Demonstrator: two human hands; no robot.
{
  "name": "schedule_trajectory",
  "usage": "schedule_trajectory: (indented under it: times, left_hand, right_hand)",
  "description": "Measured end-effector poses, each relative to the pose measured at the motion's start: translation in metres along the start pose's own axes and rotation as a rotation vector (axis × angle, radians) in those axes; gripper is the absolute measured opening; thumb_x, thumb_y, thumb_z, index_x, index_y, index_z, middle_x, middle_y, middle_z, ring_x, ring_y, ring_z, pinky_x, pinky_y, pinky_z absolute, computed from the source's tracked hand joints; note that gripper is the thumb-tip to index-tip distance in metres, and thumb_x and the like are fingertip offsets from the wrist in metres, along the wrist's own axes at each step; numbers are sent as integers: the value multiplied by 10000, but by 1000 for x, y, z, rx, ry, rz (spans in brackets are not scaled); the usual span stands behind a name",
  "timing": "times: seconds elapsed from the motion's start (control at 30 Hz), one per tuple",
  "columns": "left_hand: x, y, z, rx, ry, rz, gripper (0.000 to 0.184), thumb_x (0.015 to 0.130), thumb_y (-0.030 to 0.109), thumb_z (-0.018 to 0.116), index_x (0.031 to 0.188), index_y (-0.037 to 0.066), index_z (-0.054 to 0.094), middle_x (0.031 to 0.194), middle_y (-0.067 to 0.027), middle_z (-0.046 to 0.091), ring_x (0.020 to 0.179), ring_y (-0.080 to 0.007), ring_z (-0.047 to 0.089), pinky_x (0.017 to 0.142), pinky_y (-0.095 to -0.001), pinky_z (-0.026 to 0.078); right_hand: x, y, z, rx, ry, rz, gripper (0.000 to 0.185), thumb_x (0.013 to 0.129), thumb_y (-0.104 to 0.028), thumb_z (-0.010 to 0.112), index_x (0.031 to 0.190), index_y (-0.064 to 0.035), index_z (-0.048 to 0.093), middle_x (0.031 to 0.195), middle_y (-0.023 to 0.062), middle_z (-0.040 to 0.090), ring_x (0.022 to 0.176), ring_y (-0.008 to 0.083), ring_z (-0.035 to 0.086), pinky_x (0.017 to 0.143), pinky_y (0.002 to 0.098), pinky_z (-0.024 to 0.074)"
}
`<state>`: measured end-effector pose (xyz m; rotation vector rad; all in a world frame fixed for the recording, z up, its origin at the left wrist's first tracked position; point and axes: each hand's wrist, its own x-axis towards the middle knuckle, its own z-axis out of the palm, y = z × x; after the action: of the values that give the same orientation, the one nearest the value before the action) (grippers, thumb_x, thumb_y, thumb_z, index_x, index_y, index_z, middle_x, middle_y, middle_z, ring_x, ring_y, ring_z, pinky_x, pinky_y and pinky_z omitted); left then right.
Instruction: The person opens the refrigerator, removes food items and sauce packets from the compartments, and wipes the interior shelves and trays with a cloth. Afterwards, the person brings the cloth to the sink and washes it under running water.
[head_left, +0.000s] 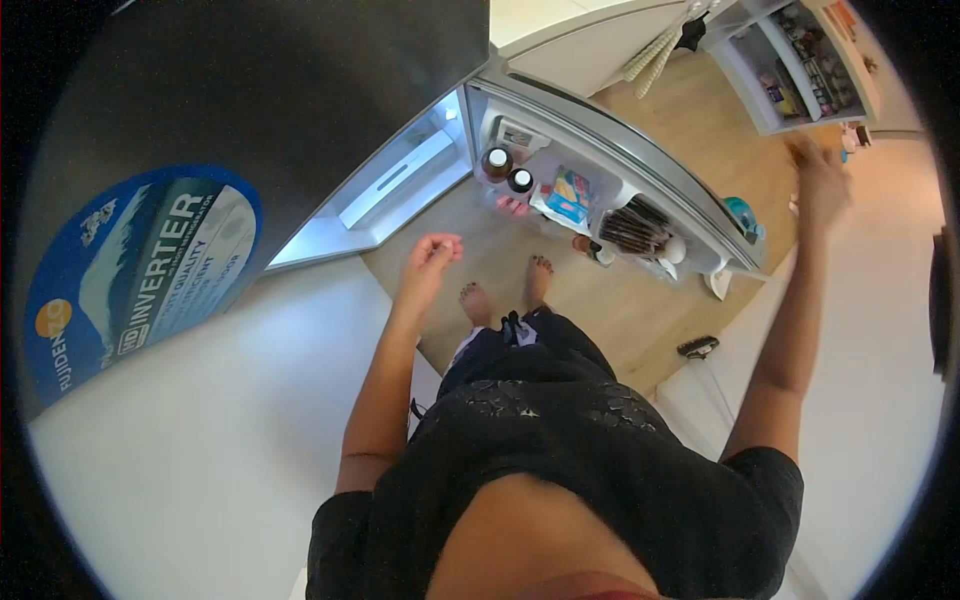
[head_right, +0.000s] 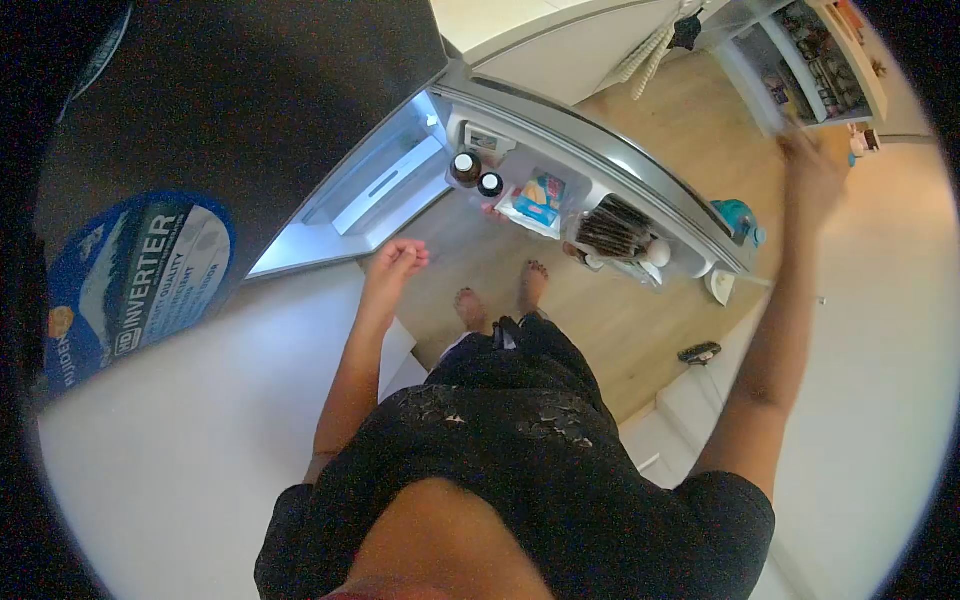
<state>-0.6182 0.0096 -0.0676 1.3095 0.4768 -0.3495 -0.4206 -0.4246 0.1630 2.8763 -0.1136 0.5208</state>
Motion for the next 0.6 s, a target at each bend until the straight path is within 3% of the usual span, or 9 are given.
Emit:
schedule_trajectory:
  times: [0.07, 0.1, 0.13, 0.23, 0.3, 0.33, 0.37, 0.47, 0.6]
  left_hand:
    - [13, 8, -1, 6, 12, 57, 233, 920, 222, 515, 1037, 27, 567, 972, -52, 604, 894, -130, 564, 833, -267, 422]
    - [19, 11, 4, 11, 24, 116, 229, 918, 213, 532, 1029, 16, 570, 963, -54, 603, 885, -118, 557, 828, -260, 424]
    - [16, 21, 13, 12, 14, 101, 229, 918, 213, 532, 1029, 16, 570, 963, -54, 603, 885, -118, 557, 828, -260, 424]
    - [31, 61, 28, 38, 39, 193, 234, 911, 229, 544, 1008, 19, 578, 959, -53, 605, 888, -114, 554, 827, -255, 416]
    - [33, 65, 28, 88, 77, 233, 230, 907, 229, 549, 990, 18, 583, 963, -56, 605, 892, -116, 554, 820, -248, 414]
    - [34, 68, 29, 102, 76, 234, 230, 907, 229, 549, 990, 18, 583, 963, -56, 605, 892, -116, 554, 820, -248, 414]
    - [36, 70, 32, 78, 92, 229, 223, 905, 223, 549, 985, 17, 584, 961, -56, 604, 885, -116, 554, 817, -248, 412]
    - [42, 66, 34, 66, 119, 218, 220, 906, 235, 534, 983, 36, 587, 977, -54, 606, 898, -123, 560, 827, -263, 402]
    - [43, 45, 34, 76, 67, 230, 231, 908, 258, 522, 990, 53, 587, 987, -47, 610, 916, -132, 563, 844, -272, 389]
  right_hand:
    - [6, 95, 19, -194, 194, -50, 185, 852, -210, 515, 955, -179, 666, 1000, 12, 614, 803, 249, 607, 682, 395, 484]
    - [1, 100, 20, -57, 117, -73, 212, 850, -215, 509, 1010, -183, 644, 1005, 35, 610, 828, 279, 603, 702, 426, 475]
    - [-1, 104, 25, -211, -204, 195, 248, 839, -214, 508, 1057, -174, 619, 1007, 83, 605, 837, 307, 599, 700, 438, 474]
    - [-4, 85, 22, -227, -114, 128, 268, 848, -216, 497, 1085, -153, 604, 982, 94, 612, 793, 279, 615, 684, 394, 492]
    - [-9, 41, 12, 108, -4, 55, 335, 810, -183, 491, 1121, -102, 587, 960, 123, 589, 823, 299, 599, 706, 395, 477]
    - [-5, 12, 4, 383, -235, 162, 348, 779, -117, 514, 1115, -75, 595, 973, 128, 585, 830, 265, 605, 697, 350, 484]
    - [-2, 12, 42, 624, -123, 70, 343, 777, -94, 540, 1102, -159, 630, 986, 83, 577, 575, 193, 612, 518, 302, 494]
    - [-13, -103, 34, 742, 69, -273, 388, 680, -101, 641, 1063, -156, 653, 1039, 86, 590, 964, 257, 574, 808, 344, 471]
    - [-32, -234, 68, 698, 107, -765, 372, 713, -119, 617, 1085, -127, 626, 1157, 69, 550, 1024, 292, 535, 903, 376, 430]
